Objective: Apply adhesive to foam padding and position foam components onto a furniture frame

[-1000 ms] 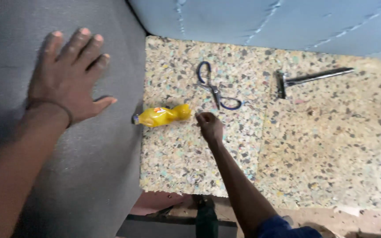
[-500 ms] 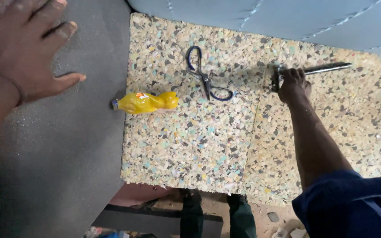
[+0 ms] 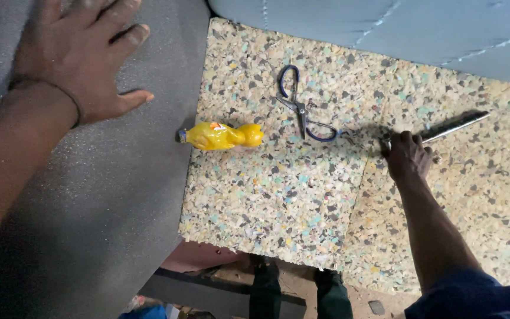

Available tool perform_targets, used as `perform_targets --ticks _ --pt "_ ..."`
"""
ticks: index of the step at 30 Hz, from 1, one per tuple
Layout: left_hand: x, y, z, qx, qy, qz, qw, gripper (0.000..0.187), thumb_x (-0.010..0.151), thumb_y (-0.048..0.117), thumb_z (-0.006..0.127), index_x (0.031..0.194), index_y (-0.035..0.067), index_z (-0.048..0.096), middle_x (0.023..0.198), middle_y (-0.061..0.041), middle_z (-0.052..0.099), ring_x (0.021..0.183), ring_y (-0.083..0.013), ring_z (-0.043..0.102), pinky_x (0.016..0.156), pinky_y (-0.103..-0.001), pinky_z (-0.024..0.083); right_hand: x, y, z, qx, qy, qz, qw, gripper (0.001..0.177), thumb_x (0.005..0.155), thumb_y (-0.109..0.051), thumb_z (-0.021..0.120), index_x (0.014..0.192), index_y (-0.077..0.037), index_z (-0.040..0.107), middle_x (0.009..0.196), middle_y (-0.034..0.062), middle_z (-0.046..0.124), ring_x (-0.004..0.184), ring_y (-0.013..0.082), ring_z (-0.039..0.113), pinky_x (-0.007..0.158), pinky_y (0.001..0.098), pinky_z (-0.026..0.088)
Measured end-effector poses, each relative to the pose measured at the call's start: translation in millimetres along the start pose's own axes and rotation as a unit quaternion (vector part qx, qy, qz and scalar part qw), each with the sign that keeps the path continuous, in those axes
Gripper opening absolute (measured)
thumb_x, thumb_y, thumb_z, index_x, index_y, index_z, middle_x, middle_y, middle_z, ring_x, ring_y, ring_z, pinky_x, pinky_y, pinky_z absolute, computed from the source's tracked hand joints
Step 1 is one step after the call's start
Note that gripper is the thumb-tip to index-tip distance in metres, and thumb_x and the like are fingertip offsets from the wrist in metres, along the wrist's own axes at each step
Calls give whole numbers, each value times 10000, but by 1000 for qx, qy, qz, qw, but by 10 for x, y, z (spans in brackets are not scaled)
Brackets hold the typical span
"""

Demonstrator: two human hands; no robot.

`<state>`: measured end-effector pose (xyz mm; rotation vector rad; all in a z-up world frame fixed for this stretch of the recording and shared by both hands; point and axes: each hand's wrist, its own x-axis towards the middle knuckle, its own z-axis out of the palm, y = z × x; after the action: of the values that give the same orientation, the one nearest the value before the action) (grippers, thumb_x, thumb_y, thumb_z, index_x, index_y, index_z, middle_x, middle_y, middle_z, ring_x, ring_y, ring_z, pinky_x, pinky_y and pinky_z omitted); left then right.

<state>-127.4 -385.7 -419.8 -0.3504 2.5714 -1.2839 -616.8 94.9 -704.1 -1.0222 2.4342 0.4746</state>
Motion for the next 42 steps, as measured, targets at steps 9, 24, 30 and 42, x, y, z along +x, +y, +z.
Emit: perform_targets --ticks 9,24,30,42 --pt "41 -24 -92 -61 8 -6 998 1111 893 1073 325 1765 453 623 1923 171 558 1716 -101 489 1258 -385 379 285 -46 38 97 -16 -70 993 503 1107 -418 772 1569 -245 678 1524 184 623 958 310 729 668 442 655" --pt "69 -3 -58 -135 -21 -5 991 1077 893 1008 441 1746 382 643 1734 143 631 1522 -135 600 1070 -392 535 404 -2229 -641 31 82 -309 947 358 1137 -247 737 1493 -254 766 1467 98 653 705 252 704 469 390 587" --pt "85 -19 -97 -125 -18 -6 992 1060 881 1007 430 1720 390 629 1834 120 569 1601 -138 531 1118 -403 482 223 -2281 -464 22 46 -252 966 455 1137 -169 644 1573 -296 669 1228 124 634 639 323 663 476 475 569" --pt "82 -3 -86 -96 -9 -9 995 1076 904 1014 355 1768 419 594 1970 102 478 1763 -139 398 1300 -420 322 -1171 -1631 532 161 33 -237 958 288 1118 -155 677 1390 -205 756 1569 52 635 727 205 758 387 340 601"
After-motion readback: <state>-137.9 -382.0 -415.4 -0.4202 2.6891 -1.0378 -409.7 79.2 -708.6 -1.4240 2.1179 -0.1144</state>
